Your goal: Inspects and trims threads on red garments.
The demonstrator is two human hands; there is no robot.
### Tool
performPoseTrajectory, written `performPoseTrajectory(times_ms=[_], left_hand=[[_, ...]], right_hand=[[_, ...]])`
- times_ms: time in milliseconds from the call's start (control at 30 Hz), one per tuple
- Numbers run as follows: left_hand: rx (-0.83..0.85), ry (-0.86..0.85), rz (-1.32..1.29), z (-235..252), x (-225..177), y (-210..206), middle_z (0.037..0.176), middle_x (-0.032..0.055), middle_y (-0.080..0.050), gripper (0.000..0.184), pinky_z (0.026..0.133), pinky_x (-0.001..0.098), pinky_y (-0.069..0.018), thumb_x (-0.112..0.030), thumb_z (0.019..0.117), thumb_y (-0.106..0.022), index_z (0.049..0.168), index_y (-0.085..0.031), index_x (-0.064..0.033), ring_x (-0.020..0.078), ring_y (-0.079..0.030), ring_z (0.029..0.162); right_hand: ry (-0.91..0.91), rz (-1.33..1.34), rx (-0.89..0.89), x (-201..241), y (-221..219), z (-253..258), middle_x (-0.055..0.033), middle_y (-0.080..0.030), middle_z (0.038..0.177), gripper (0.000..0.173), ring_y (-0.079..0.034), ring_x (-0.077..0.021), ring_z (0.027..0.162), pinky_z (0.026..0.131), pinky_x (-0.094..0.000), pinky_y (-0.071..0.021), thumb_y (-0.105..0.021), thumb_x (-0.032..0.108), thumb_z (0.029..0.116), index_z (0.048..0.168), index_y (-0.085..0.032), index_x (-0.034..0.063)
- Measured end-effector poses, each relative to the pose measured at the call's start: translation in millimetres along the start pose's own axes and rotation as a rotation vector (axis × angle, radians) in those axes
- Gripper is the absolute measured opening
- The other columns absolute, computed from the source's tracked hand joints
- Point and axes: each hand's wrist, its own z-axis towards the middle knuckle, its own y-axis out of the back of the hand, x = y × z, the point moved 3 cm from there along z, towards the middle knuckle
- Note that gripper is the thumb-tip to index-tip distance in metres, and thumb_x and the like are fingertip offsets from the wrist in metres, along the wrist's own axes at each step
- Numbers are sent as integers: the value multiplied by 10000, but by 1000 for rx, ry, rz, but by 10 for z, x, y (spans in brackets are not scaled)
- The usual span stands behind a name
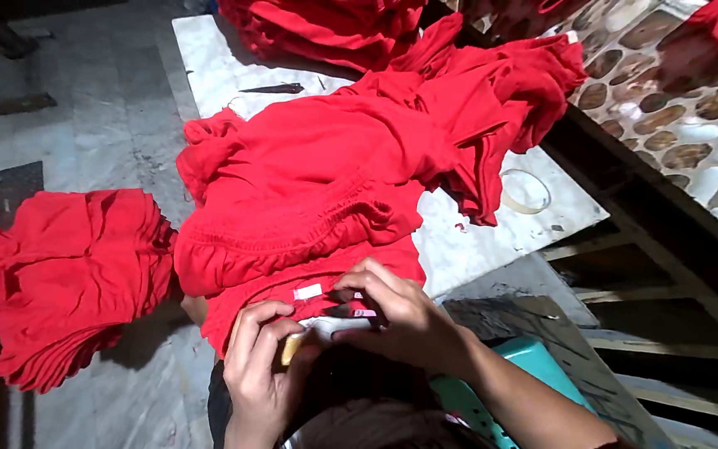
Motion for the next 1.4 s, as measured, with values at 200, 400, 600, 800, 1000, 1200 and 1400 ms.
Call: performPoseTrajectory(times_ms=[200, 400, 600, 800, 1000, 1200, 1400], left_hand=[[50, -54, 525, 27, -4, -105, 981, 146, -736, 253, 853, 336, -515, -163, 961, -542, 1014, -750, -29, 283, -681, 977], [144, 294, 12, 312, 128, -17, 920, 16, -741, 266, 776, 120, -523, -148, 1015, -513, 1063, -737, -13, -43, -659, 828], [147, 428, -217, 376, 260, 11, 936, -37, -722, 224, 772, 108, -534, -48, 980, -493, 1078, -687, 7, -82, -647, 832], [192, 392, -186, 365, 263, 40, 989, -36, -731, 255, 806, 104, -523, -69, 998, -470, 1072, -709, -17, -83, -646, 886], [137, 436, -196, 373, 223, 11, 922, -20, -758, 181, 771, 110, -551, -88, 881, -652, 1020, -730, -2, -67, -683, 842], [104, 438, -287, 344, 227, 53, 784, -138, -654, 93, 658, 83, -502, -48, 954, -554, 923, -641, -63, -109, -598, 710], [139, 409, -439, 308, 211, 119, 830, -178, -631, 126, 681, 83, -485, -79, 1007, -507, 955, -612, -128, -108, -585, 757]], right_hand=[[42, -143, -12, -13, 10, 106, -96, -731, 971, 106, -681, -193, 648, 480, -350, -509, -615, 96, 895, 940, -703, 58], [-161, 21, -22, -195, 3, 393, -80, -625, 684, 83, -624, -206, 616, 559, -402, -496, -646, 82, 910, 916, -685, 9], [-137, -118, -198, -150, -124, 391, -105, -687, 845, 166, -666, -225, 653, 528, -399, -516, -702, 73, 840, 993, -702, 9], [-43, -89, -197, 110, -83, 205, -98, -683, 866, 309, -611, -152, 630, 520, -274, -483, -671, 315, 936, 1038, -711, 27], [-69, -149, -179, 84, -305, 236, -103, -674, 774, 215, -630, -207, 555, 451, -350, -481, -717, 123, 798, 984, -771, 30], [109, 187, -175, 129, -223, 197, -105, -606, 716, 123, -559, -110, 613, 543, -192, -438, -734, 109, 811, 833, -693, -6], [43, -69, -179, 109, -129, 147, -86, -646, 793, 315, -580, -142, 603, 503, -260, -449, -652, 328, 933, 1005, -669, 22]])
